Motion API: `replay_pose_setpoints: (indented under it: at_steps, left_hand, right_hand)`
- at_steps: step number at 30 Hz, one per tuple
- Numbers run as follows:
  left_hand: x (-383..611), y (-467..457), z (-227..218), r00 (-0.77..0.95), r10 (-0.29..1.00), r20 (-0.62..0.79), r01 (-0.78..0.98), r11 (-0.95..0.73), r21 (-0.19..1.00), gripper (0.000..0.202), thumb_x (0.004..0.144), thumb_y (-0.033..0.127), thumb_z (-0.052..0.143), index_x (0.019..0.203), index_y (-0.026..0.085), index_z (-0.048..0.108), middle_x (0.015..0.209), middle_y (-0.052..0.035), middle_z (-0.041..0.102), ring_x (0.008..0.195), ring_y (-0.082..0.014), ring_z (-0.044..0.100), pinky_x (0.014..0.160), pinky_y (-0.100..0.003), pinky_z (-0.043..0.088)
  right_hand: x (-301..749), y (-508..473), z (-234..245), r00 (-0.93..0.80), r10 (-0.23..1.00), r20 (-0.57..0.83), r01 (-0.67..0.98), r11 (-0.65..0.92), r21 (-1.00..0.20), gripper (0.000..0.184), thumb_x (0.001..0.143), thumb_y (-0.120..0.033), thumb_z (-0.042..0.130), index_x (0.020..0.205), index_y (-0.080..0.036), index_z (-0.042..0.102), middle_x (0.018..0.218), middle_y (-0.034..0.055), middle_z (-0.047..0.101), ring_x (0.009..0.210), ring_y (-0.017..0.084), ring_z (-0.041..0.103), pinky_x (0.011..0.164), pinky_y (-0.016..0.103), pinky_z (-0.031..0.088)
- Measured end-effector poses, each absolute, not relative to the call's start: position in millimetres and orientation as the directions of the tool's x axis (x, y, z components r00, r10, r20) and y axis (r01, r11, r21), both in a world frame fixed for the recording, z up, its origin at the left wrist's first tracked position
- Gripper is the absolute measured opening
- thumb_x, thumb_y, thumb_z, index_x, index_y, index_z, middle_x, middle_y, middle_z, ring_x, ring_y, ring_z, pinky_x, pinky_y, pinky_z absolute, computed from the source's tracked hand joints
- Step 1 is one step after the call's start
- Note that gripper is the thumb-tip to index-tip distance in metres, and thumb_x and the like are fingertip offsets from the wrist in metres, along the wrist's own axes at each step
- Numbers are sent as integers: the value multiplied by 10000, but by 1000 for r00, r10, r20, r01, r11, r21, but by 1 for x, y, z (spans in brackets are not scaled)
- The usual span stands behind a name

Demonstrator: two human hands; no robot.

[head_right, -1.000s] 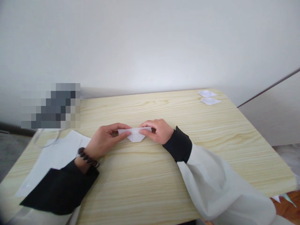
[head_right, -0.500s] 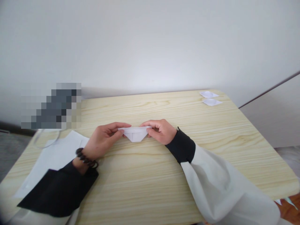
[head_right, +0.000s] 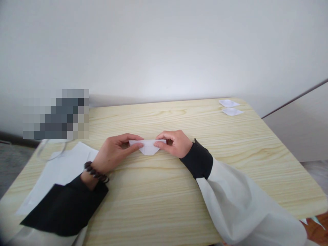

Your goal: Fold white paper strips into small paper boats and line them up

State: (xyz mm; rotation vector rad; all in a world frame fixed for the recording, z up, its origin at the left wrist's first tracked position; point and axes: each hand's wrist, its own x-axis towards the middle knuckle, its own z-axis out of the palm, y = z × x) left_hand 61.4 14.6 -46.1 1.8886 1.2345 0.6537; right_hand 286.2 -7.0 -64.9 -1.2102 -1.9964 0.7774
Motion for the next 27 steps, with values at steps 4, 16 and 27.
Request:
replay_pose_setpoints:
  at_steps: [4,16,27]
  left_hand:
    - [62,15,-45,378,926,-24,534,-196,822,308,765,410,611,897,154,720,616,0,631,531,-98,462,495,-208,335]
    - [50,21,-46,521,849,-87,449,-186,874,350,819,339,527,1065,136,673,891,-59,722,740,-154,614,662,-237,444]
    - [56,19,-46,480,874,-80,485,-189,854,319,781,402,605,966,158,694,793,-32,711,654,-129,581,573,-208,407]
  right_hand:
    - [286,-7,-63,-359,901,242,523,410,-747,176,811,-271,564,798,-125,662,561,-15,591,425,47,430,426,170,330]
    - [297,-2,-73,-439,891,114,263,249,-932,269,858,-233,490,1038,-100,639,802,66,708,653,121,667,617,215,523]
    - [296,-4,-72,-393,907,151,423,324,-846,276,835,-330,567,998,-130,664,775,59,699,541,98,587,502,197,441]
